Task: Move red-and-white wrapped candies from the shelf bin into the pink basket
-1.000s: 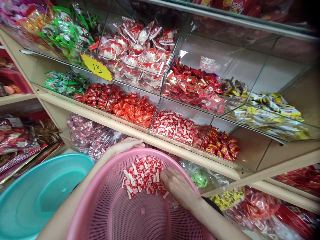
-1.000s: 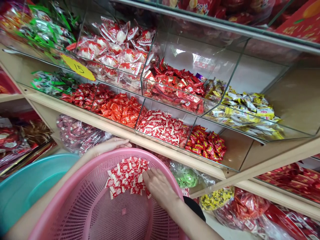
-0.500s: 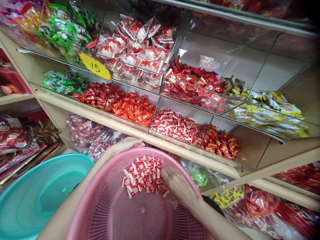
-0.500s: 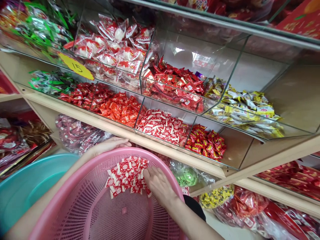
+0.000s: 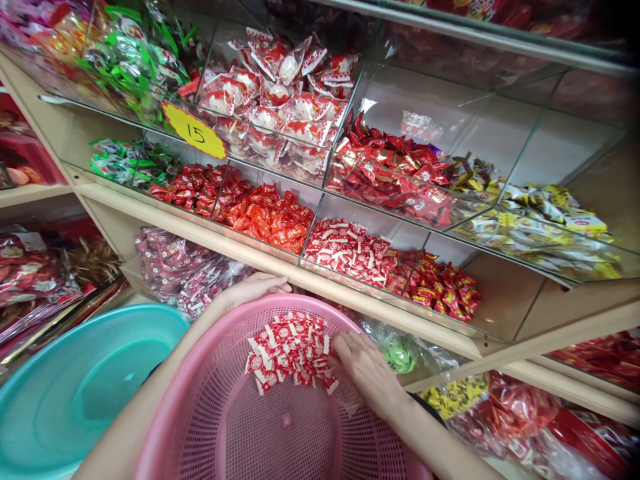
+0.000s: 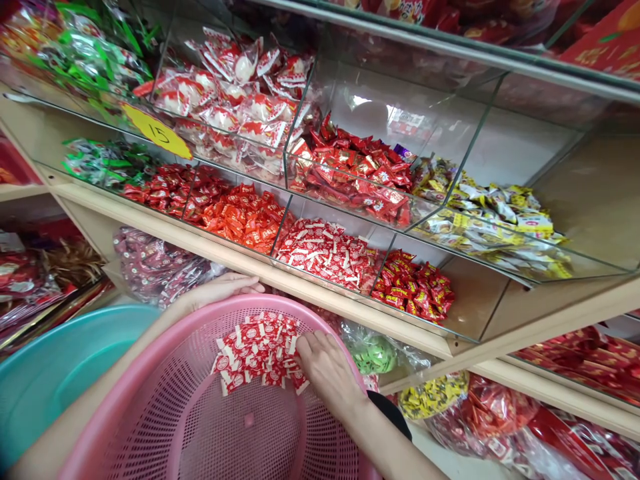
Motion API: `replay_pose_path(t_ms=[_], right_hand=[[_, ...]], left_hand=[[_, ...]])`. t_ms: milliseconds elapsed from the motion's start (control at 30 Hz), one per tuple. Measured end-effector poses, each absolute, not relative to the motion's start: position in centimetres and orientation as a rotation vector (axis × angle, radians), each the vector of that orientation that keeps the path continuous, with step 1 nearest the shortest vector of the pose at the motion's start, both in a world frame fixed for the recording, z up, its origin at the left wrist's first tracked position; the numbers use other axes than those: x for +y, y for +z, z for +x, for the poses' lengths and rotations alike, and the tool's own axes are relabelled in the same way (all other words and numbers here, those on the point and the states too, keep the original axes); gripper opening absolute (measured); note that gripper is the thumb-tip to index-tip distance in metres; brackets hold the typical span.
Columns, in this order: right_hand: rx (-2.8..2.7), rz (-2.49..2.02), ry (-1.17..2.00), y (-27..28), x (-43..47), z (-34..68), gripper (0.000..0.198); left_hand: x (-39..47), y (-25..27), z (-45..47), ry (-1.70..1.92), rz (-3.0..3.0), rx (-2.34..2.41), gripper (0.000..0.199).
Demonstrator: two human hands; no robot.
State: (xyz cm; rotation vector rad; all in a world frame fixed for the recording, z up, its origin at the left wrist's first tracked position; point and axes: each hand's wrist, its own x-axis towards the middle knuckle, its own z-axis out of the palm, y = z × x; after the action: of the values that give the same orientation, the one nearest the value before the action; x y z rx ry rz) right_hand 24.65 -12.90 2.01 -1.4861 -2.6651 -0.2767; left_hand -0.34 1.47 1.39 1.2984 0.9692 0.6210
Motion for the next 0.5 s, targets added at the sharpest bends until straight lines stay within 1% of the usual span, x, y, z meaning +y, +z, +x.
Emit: replay_pose_path(t_ms=[167,333,500], right_hand=[[-2.717,-1.393,-0.303,1.59,-13.58,25.11,0.006],[-2.84,-1.27,-0.398,1.12,-13.86,24.7,0.008],[-2.86,-1.259,-0.483,1.28,-13.57,24.21,0.008]], left_hand=[[1.19,1.78,-0.14,0.621,1.272,0.939,0.05],[1.02,2.1,-0.01,0.622,1.264,0.964,0.051],[1.06,2.02,-0.04,0.623,1.263,0.982,0.051]])
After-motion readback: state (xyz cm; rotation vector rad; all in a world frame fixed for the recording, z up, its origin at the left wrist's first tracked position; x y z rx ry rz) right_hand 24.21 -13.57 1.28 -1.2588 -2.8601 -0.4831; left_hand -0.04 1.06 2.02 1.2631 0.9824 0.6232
